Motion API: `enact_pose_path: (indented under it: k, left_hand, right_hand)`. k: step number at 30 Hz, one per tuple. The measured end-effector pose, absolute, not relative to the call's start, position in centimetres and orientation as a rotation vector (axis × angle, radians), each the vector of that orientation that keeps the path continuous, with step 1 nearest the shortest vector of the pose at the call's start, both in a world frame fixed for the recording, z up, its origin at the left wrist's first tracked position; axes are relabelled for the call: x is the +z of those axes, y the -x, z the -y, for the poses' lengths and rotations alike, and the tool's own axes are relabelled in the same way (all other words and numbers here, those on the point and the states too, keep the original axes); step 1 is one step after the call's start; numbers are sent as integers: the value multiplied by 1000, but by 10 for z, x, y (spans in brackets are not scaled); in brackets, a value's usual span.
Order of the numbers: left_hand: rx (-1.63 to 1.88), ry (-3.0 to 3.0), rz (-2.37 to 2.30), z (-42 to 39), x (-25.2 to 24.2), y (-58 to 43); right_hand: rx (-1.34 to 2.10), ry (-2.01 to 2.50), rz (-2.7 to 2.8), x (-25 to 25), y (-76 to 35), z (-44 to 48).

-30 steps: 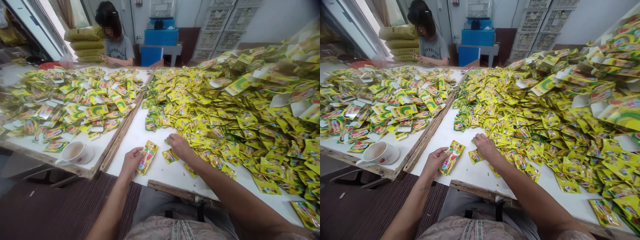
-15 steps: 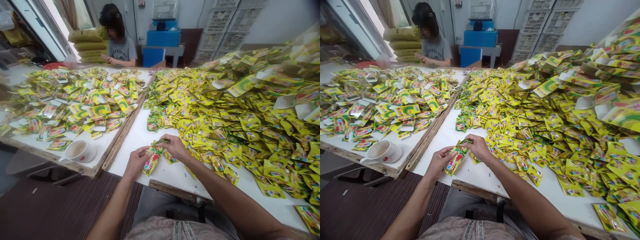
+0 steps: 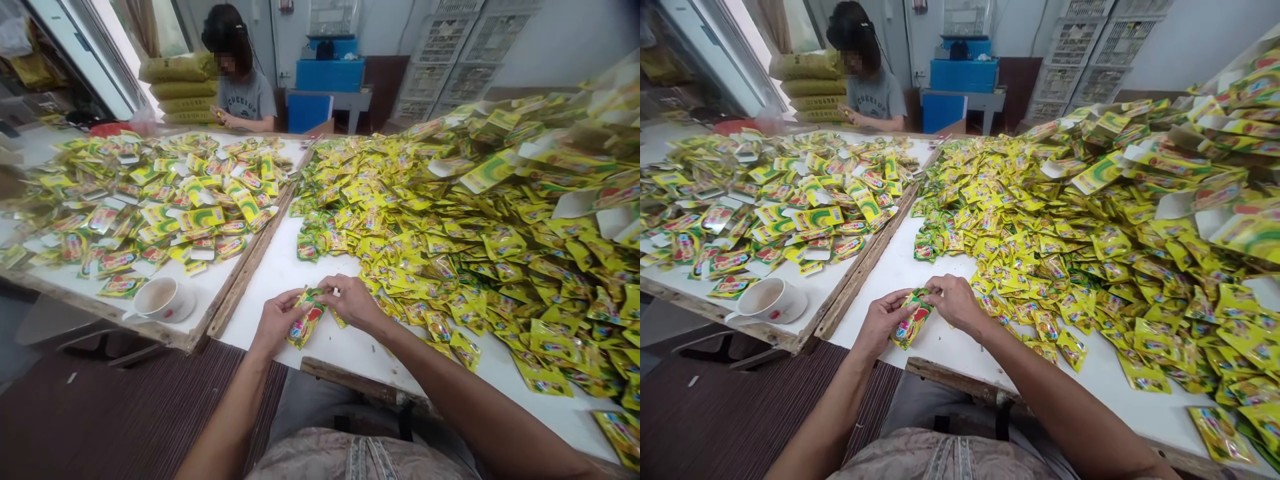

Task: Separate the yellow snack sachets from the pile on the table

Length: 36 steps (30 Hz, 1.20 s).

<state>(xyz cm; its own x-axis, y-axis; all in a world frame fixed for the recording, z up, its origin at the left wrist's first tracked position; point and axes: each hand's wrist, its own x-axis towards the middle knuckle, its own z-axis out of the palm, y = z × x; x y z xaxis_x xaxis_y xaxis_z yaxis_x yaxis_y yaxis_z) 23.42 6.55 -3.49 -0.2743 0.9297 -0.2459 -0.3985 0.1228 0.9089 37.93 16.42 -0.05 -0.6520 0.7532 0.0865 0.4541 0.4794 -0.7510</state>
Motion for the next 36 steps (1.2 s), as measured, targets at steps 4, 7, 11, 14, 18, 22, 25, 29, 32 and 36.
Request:
enact_pose_path:
  k: [4,7,11,14,18,22,25,29,32,36]
  left_hand:
    - [1382,-645,-1218,-65,-33,-232]
    - [1379,-637,-1227,-65,-33,-230]
    - [1302,-642,-1200,-66,-33,-229]
    - [1297,-581,-1172,-65,-30,-229]
    - [1272,-657,-1220,-61,-29,-228]
    - [1066,-836,-1351,-69,-21,-207]
    - [1408,-816,-1608,-90,3,-168]
    - [2025,-861,-2168,-120,35,-129]
    - [1474,-1139,-2506,-123,25,-149]
    - [590,-1422,-2394,-111,-20,-211]
  right_hand:
    - [939,1026,2365,1,-379,-163]
    - [990,924,2455,5,-379,-158]
    - [1399,773,2415,0,-379,-147]
    - [1558,838,2245,-14,-377,-143]
    - [1631,967,1963,-25,-370,-145]
    - [1334,1005,2001,-15,-376,-157]
    - [939,1061,2078,-7,-398,-170]
    - [648,1169,2390,-14,-430,-175]
    - [512,1184,2686,-25,-436,-167]
    - [466,1152,2855,-33,-424,-162]
